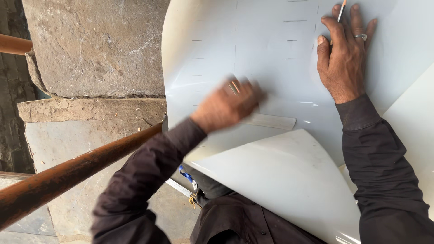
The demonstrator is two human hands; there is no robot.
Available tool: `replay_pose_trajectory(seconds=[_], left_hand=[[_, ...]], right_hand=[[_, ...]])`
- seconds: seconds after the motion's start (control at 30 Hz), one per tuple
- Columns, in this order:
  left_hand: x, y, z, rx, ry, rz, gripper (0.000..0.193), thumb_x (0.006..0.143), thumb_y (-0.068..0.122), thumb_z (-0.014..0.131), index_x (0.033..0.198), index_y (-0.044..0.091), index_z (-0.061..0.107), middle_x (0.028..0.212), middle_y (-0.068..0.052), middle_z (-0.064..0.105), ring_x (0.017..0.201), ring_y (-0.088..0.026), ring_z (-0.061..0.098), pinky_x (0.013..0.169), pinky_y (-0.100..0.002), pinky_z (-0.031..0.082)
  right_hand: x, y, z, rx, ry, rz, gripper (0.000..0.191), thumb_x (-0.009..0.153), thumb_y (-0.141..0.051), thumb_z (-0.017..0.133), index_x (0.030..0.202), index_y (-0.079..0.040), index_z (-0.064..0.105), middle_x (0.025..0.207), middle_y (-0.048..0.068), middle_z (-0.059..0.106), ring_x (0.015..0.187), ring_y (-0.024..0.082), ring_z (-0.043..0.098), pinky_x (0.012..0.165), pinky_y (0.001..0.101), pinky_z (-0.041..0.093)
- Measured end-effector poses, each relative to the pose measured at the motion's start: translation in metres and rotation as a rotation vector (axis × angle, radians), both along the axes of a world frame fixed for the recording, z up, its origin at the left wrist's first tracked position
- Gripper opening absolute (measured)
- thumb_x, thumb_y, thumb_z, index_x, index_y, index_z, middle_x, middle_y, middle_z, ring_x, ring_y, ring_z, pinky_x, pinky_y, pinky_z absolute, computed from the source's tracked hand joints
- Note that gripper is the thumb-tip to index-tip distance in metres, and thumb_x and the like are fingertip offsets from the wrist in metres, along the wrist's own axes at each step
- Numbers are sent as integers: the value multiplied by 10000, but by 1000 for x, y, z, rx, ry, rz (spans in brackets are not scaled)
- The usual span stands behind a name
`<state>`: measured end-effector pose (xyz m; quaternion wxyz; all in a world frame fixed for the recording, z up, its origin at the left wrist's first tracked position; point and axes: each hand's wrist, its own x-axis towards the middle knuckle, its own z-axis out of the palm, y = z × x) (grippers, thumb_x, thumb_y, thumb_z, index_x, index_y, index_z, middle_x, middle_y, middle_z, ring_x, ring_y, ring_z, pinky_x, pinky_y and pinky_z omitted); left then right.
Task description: The person sits on the floor with a large white plastic sheet across their lap and marks dashed layout lines on it with a pencil, using a small strip as a straightedge. They reposition the strip, press a taped strip onto the sheet, and sharpen the pencil with a small red sharpener.
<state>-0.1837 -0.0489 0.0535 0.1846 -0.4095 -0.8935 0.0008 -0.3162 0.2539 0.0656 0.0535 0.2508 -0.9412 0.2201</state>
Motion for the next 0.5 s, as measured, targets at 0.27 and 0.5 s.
replay_pose_trajectory(seconds=[0.27, 0.5], left_hand=[[40, 27, -3, -499, -107, -306, 807, 995, 710, 315, 1585, 161, 291, 1657, -102, 256, 1536, -282, 195, 1231, -571, 83], [-1, 19, 7, -144, -330, -48, 851, 1047, 734, 254, 1668, 155, 208, 1724, -102, 174, 1589, -267, 120, 1270, -553, 28]], right_hand=[[1, -2, 2, -21, 7, -8, 279, 1194, -148, 525, 1457, -58, 519, 1611, 208, 558, 1608, 443, 232, 1246, 719, 28], [0, -2, -2, -28, 9, -18, 268, 1200, -143, 546, 1455, -62, 522, 1620, 202, 553, 1613, 440, 241, 1247, 721, 30]])
